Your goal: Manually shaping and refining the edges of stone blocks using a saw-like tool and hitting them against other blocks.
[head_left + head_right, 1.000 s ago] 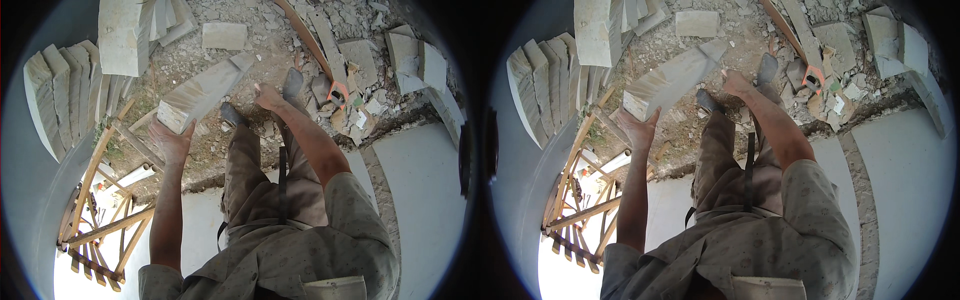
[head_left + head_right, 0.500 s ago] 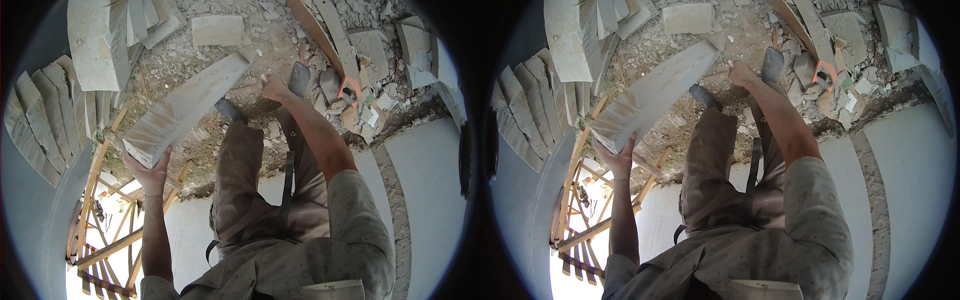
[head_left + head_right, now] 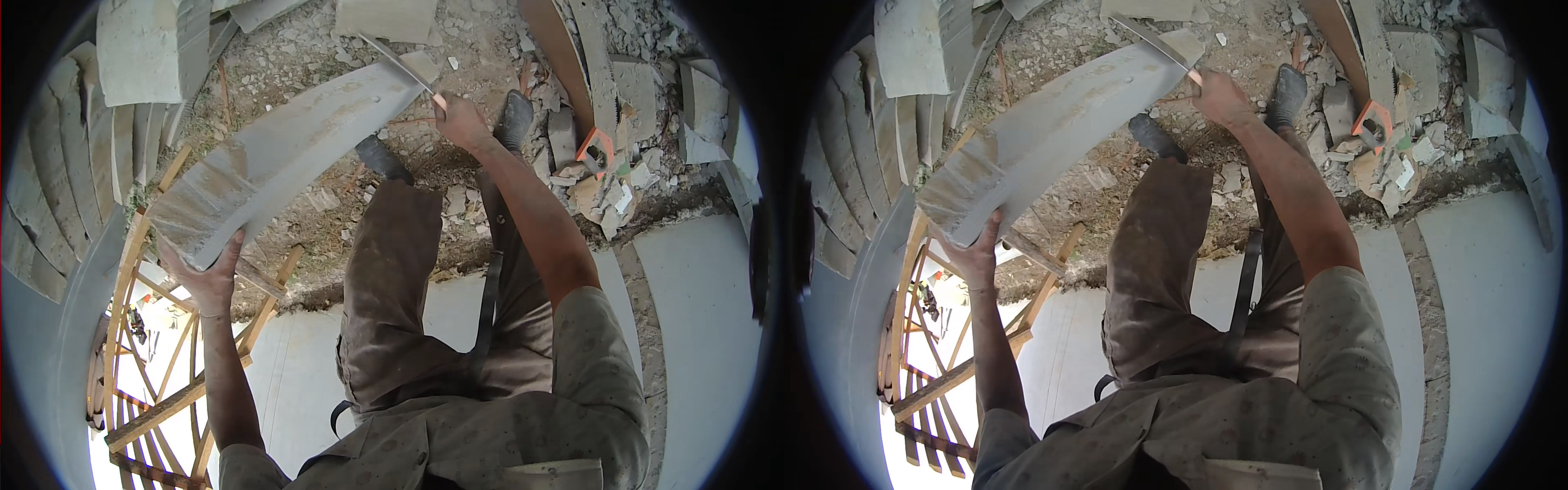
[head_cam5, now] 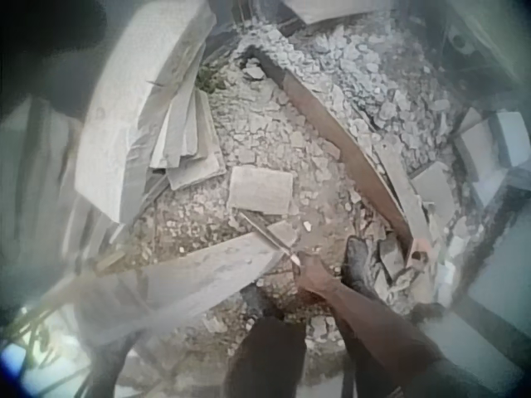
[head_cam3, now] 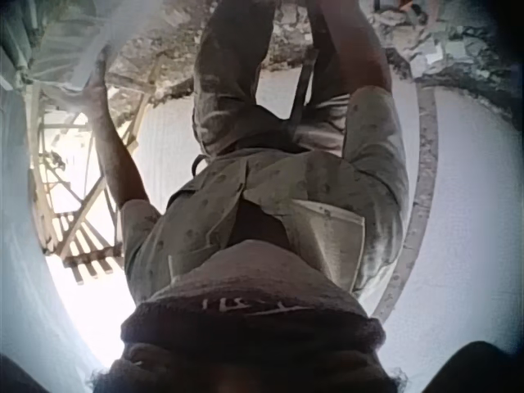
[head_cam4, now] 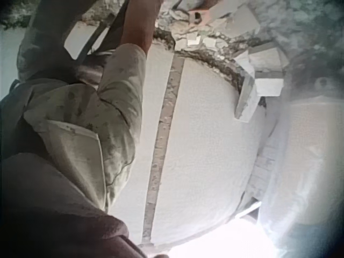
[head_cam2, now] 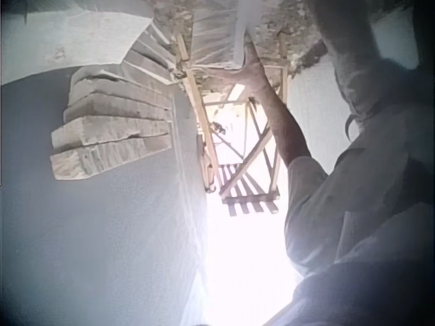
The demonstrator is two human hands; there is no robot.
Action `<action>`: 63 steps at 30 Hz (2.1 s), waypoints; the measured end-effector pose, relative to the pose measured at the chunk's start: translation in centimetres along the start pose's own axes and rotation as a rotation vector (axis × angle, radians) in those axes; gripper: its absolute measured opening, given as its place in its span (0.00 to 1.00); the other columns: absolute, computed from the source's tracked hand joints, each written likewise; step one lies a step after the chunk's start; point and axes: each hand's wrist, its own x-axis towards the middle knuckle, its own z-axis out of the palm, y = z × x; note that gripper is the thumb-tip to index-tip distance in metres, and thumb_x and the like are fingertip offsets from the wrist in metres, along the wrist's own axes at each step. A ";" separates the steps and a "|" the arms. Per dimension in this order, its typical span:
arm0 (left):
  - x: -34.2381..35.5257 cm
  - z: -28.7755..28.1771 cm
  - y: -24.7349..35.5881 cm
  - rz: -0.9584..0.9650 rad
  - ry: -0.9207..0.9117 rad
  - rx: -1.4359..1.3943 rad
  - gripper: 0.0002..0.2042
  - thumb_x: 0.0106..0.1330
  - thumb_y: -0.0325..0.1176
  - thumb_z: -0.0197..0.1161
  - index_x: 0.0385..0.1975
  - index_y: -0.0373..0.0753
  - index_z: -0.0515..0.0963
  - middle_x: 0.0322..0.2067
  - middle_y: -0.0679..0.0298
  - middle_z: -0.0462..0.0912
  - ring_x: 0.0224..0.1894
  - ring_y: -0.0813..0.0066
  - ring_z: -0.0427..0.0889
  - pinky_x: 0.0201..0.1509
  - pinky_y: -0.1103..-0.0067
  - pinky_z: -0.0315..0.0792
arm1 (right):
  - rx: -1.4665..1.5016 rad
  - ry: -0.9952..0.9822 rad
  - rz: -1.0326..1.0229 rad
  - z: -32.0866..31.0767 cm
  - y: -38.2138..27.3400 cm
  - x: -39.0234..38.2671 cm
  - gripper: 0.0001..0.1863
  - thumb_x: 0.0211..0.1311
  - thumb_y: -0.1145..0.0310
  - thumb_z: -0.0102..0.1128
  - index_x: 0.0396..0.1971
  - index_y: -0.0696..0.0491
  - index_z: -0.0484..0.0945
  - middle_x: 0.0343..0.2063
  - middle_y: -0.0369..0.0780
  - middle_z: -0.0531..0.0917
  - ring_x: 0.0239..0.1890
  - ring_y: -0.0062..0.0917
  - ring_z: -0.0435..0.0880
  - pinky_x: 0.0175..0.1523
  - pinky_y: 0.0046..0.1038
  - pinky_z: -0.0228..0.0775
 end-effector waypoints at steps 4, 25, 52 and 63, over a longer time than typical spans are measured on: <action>-0.1 -0.4 0.4 0.144 0.042 0.055 0.50 0.45 0.41 0.79 0.63 0.29 0.53 0.53 0.51 0.66 0.58 0.59 0.68 0.61 0.65 0.65 | 0.165 -0.029 0.482 -0.2 -1.9 -2.0 0.14 0.63 0.63 0.54 0.27 0.61 0.74 0.22 0.48 0.81 0.30 0.37 0.84 0.36 0.35 0.75; -11.7 2.2 9.2 0.145 -0.344 -0.418 0.31 0.56 0.50 0.68 0.55 0.38 0.70 0.46 0.56 0.76 0.46 0.60 0.76 0.51 0.65 0.70 | 1.334 -0.191 0.708 -3.1 -5.2 -11.1 0.30 0.58 0.52 0.64 0.53 0.57 0.70 0.44 0.43 0.81 0.46 0.34 0.82 0.52 0.36 0.77; -10.2 2.1 7.7 -0.334 -0.630 -1.005 0.47 0.54 0.35 0.70 0.70 0.33 0.47 0.66 0.49 0.58 0.67 0.61 0.59 0.66 0.70 0.58 | 1.064 0.313 0.047 -15.7 -18.1 -18.6 0.28 0.48 0.61 0.72 0.45 0.65 0.75 0.37 0.42 0.81 0.38 0.25 0.81 0.45 0.28 0.74; -0.5 2.7 12.1 0.073 -0.428 -1.046 0.52 0.50 0.58 0.71 0.65 0.29 0.51 0.58 0.49 0.65 0.60 0.60 0.68 0.62 0.66 0.64 | 1.052 0.452 -0.117 -21.5 -21.7 -17.4 0.24 0.69 0.60 0.50 0.60 0.58 0.64 0.53 0.39 0.74 0.53 0.28 0.75 0.56 0.32 0.68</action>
